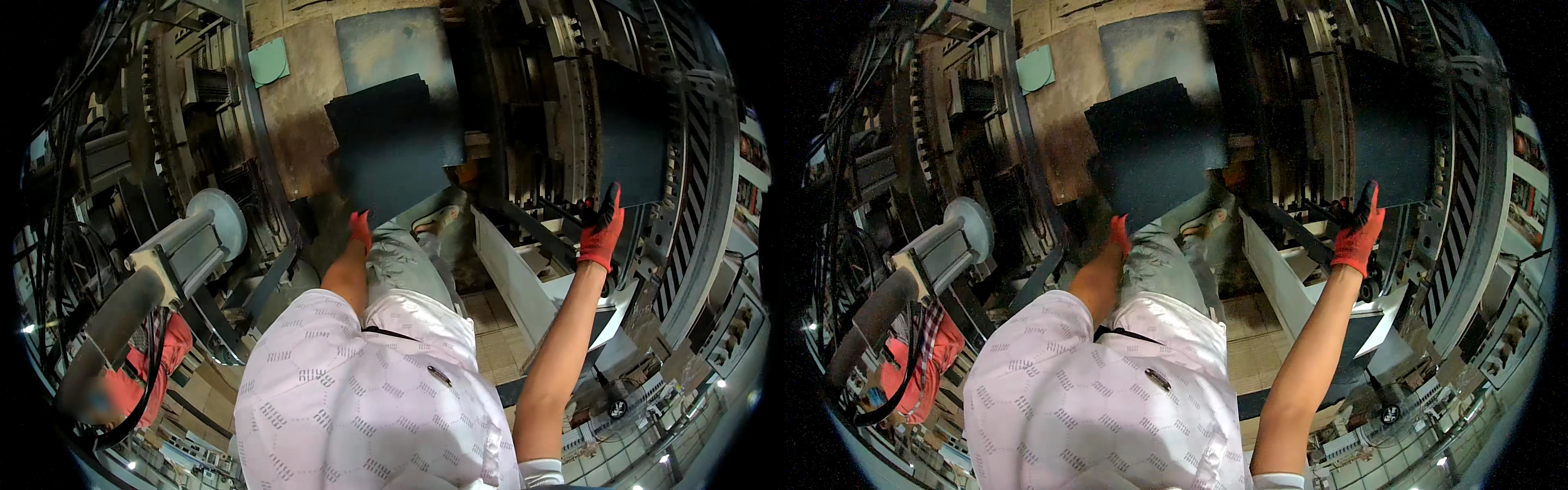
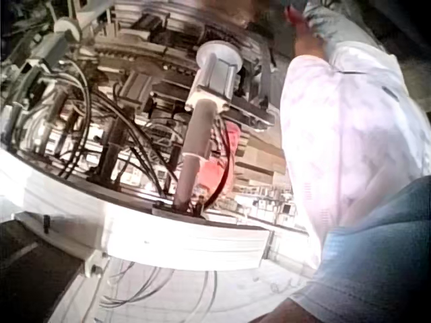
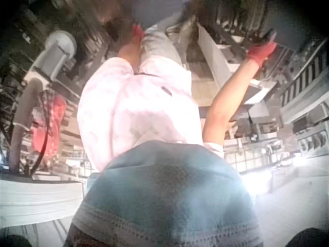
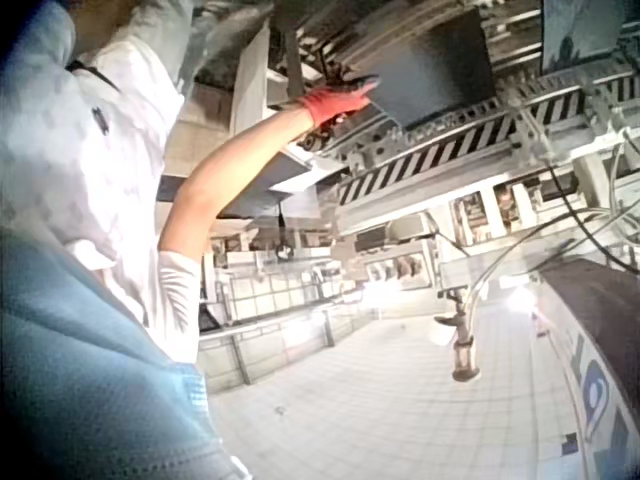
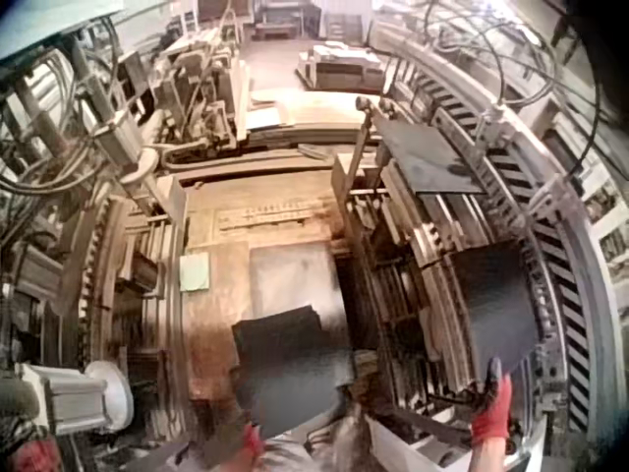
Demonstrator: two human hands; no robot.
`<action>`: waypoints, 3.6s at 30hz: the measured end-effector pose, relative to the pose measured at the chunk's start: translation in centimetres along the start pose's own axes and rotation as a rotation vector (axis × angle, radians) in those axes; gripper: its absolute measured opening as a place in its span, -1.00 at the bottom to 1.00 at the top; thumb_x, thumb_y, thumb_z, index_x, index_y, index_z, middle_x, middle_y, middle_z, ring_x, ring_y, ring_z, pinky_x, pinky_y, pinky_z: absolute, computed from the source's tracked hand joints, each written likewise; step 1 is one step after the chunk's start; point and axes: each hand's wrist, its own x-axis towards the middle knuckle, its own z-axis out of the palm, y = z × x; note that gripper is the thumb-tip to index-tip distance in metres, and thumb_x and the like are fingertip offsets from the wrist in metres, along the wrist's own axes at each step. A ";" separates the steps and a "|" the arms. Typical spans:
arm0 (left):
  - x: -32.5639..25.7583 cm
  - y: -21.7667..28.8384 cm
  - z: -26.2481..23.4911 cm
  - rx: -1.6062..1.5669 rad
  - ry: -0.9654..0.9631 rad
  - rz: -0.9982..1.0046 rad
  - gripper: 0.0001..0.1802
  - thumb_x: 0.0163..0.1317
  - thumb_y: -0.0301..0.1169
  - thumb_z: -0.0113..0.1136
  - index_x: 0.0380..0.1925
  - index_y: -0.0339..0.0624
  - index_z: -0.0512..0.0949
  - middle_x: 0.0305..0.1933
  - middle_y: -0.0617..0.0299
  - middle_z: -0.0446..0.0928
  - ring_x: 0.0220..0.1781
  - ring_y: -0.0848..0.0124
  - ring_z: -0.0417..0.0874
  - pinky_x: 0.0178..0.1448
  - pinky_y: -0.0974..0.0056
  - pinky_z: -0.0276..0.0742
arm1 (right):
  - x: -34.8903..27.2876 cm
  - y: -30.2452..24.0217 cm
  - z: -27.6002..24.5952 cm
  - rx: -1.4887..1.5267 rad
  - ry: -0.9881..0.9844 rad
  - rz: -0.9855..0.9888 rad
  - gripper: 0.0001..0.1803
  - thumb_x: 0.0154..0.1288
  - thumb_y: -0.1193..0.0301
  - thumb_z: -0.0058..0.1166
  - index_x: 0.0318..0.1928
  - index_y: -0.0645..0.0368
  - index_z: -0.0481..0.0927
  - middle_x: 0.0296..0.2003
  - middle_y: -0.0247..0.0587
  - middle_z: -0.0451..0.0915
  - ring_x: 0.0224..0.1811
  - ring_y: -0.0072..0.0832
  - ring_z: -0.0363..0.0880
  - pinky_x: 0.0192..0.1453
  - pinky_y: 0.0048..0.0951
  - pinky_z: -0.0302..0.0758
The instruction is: The person places wood panels onto a conveyor belt at a machinery station and luego stacks panels from one pile to another by hand.
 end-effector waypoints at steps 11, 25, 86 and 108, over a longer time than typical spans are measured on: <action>-1.9 8.6 -0.8 -0.024 -0.038 0.104 -0.45 0.32 -0.14 0.36 0.16 -0.30 0.57 0.14 0.13 0.62 0.10 0.26 0.60 0.26 0.16 0.49 | 2.3 2.4 -1.1 0.502 -0.047 0.179 -0.81 0.46 0.20 0.24 -0.10 0.01 0.65 0.09 -0.28 0.61 0.06 -0.22 0.55 0.07 0.02 0.57; -9.1 25.3 2.3 -0.239 -0.522 0.167 -0.56 0.32 -0.39 0.35 0.18 -0.25 0.57 0.20 0.15 0.59 0.22 0.30 0.62 0.28 0.22 0.55 | -10.0 1.5 -7.6 0.091 -0.344 -0.501 -0.52 0.47 0.38 0.19 0.36 -0.15 0.54 0.34 -0.45 0.44 0.29 -0.38 0.49 0.09 -0.22 0.55; -25.2 30.2 45.1 -0.201 -0.400 0.704 -0.49 0.23 -0.17 0.46 -0.16 -0.51 0.61 -0.13 0.07 0.67 -0.23 0.28 0.63 -0.05 0.12 0.57 | -31.6 17.0 -37.9 -0.496 0.709 0.192 -0.03 0.38 0.00 0.23 0.57 0.22 0.07 0.18 0.34 0.57 0.19 0.17 0.58 0.26 -0.02 0.49; -29.0 29.8 44.6 -0.391 -0.375 0.680 -0.68 0.33 -0.39 0.36 -0.07 -0.45 0.60 -0.09 0.14 0.69 -0.20 0.36 0.60 -0.06 0.18 0.54 | -30.8 16.8 -35.8 -0.919 0.598 0.120 0.27 0.11 -0.08 0.43 0.64 0.00 -0.10 0.15 0.36 0.60 0.10 0.25 0.63 0.12 0.05 0.54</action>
